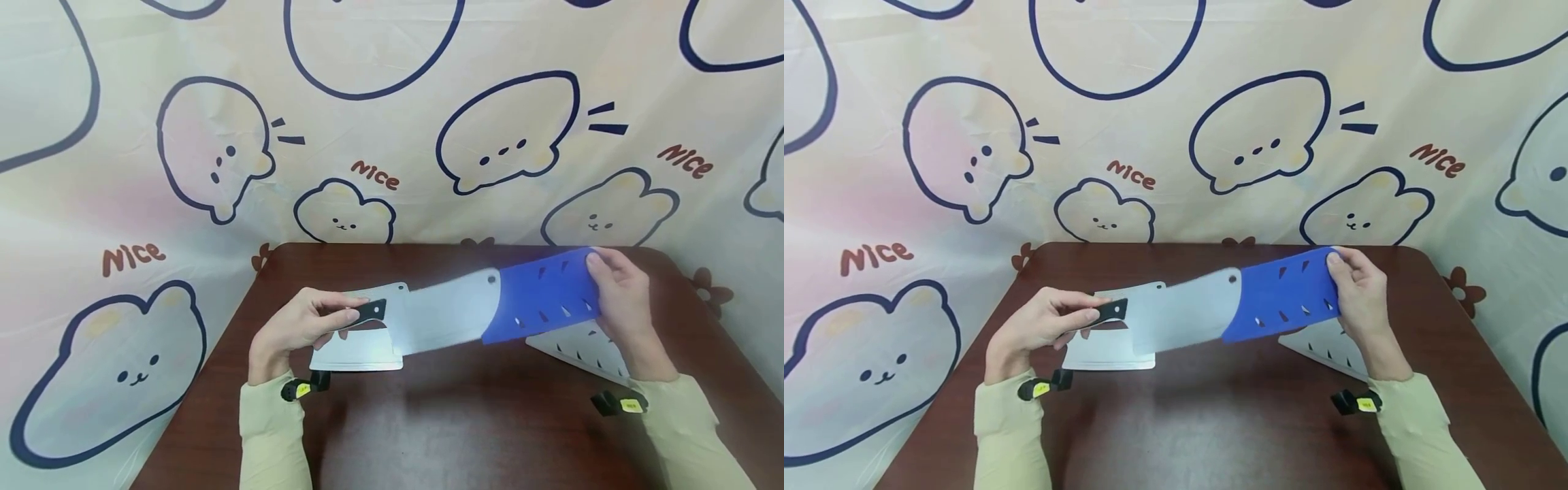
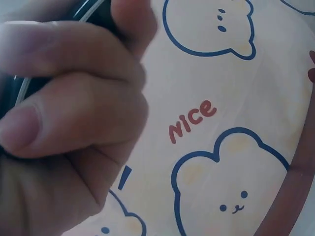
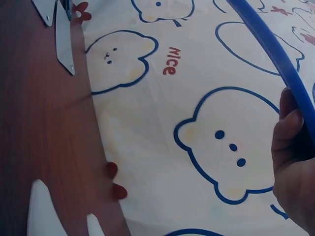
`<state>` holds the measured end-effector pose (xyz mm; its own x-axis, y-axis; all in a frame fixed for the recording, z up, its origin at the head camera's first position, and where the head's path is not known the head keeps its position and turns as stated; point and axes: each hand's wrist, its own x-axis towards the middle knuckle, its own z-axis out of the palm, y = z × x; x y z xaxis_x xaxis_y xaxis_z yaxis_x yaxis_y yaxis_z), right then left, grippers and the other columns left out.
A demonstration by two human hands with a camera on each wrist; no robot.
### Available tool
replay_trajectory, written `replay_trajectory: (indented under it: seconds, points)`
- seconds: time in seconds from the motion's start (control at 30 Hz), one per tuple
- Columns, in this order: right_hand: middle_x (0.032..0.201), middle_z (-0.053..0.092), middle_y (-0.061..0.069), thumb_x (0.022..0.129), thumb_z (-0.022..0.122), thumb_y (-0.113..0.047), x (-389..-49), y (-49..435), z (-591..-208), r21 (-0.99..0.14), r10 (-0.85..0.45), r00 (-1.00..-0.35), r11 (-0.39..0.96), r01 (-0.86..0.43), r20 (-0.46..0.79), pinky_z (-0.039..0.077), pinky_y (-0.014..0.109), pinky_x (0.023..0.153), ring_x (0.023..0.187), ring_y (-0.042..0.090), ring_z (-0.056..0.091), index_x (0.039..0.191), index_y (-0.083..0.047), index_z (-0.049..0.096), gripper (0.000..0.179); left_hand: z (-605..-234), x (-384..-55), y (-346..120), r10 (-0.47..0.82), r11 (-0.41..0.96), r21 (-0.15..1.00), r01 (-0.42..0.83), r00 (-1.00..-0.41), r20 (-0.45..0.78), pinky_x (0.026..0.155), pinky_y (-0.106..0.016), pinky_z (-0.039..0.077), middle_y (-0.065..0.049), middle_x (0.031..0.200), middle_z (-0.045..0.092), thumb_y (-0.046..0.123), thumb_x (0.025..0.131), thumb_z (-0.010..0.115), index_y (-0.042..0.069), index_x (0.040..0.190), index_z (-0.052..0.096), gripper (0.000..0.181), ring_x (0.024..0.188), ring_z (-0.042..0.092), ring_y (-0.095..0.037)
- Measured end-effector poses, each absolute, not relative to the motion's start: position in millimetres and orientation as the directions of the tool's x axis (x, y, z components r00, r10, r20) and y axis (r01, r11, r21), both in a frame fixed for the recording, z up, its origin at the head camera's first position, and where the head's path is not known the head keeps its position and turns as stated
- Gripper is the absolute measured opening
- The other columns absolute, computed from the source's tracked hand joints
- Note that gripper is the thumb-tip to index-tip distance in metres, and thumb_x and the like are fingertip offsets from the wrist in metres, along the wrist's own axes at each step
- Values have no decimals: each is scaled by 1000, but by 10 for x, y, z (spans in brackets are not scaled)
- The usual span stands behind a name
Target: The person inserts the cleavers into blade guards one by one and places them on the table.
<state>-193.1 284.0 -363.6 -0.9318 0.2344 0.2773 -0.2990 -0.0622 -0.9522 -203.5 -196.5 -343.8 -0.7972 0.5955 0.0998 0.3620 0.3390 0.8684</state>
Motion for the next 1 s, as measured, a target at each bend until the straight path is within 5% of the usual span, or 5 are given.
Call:
replay_trajectory:
  seconds: [0.33,0.57,0.7,1.0]
  points:
    - [100,67,-4,96,61,-27,-1918,2879,-3617,-952,246,-937,-121,-283,247,58,23,61,78,6,70,118,-9,64,28,-3478,-2063,-1792,616,331,877,349,-784,80,38,-27,34,-14,73,67,16,95,65,17,126,68,31,38,40,-19]
    - [103,64,-10,100,55,-27,-1905,2727,-3667,-951,149,-949,185,-248,277,56,19,65,82,5,65,125,-12,61,30,-3490,-2083,-1709,649,342,863,371,-758,68,39,-27,36,-8,71,66,19,95,65,18,124,69,30,38,38,-17]
    - [107,62,-11,100,55,-30,-1887,2678,-3654,-945,202,-940,234,-228,277,55,15,68,88,5,63,128,-10,59,35,-3509,-2097,-1658,643,333,853,401,-759,106,39,-28,37,-9,73,66,16,95,64,15,124,68,29,38,39,-17]
    - [118,57,-4,98,58,-24,-1816,2654,-3580,-946,232,-918,133,-296,321,55,15,72,96,11,60,133,-7,56,39,-3505,-2059,-1632,627,358,839,411,-771,110,40,-30,39,-8,74,66,19,96,63,15,125,66,29,38,40,-19]
